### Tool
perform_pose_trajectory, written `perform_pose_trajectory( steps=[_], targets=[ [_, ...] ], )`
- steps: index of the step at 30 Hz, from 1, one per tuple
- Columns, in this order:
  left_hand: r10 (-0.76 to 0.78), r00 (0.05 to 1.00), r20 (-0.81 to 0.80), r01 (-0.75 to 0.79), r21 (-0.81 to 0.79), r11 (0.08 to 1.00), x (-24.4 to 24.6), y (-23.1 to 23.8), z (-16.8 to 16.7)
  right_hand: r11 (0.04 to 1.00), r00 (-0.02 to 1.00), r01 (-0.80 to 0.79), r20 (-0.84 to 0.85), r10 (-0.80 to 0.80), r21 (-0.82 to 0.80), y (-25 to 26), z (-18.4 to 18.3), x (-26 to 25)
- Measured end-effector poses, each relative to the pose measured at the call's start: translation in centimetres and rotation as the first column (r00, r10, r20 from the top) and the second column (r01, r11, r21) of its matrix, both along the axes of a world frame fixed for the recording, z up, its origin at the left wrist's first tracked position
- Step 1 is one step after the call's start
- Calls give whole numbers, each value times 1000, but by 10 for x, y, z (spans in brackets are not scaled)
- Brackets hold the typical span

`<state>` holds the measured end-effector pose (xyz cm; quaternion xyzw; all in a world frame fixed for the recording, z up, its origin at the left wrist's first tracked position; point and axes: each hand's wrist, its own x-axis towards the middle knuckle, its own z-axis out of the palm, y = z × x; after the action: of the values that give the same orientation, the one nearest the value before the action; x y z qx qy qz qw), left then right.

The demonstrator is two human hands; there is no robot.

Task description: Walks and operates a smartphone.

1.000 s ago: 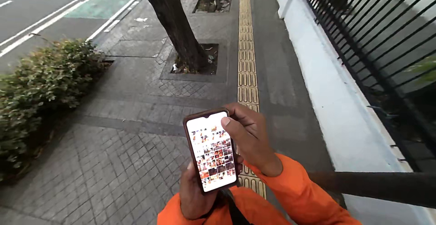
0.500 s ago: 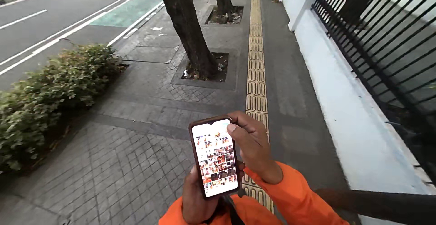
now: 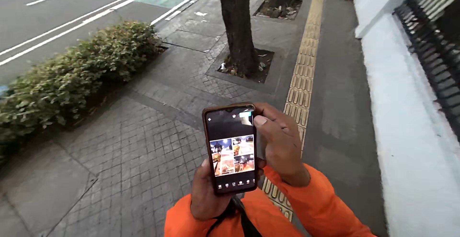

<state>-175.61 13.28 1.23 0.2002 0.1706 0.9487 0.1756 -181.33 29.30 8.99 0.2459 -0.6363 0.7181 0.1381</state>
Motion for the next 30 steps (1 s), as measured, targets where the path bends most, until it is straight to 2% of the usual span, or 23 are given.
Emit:
perform_pose_trajectory(
  steps=[6, 12, 19, 23, 30],
  targets=[
    [239, 971, 8, -238, -49, 970, -20, -5, 6, 983, 983, -182, -9, 182, 26, -17, 7, -46],
    [346, 935, 81, -345, -26, 938, -41, 3, 20, 930, 930, -367, 3, 367, -23, -25, 17, -91],
    [563, 823, 78, -559, -64, 827, -54, 18, 29, 831, 832, -554, 6, 555, -46, -31, 24, -123],
    [623, 781, 44, -618, -86, 781, -52, 21, 29, 805, 806, -592, -37, 591, -34, -35, 26, -127],
    [656, 755, -11, -655, -83, 751, -42, 11, 29, 843, 837, -537, -136, 529, -23, -55, 32, -122]
  ],
)
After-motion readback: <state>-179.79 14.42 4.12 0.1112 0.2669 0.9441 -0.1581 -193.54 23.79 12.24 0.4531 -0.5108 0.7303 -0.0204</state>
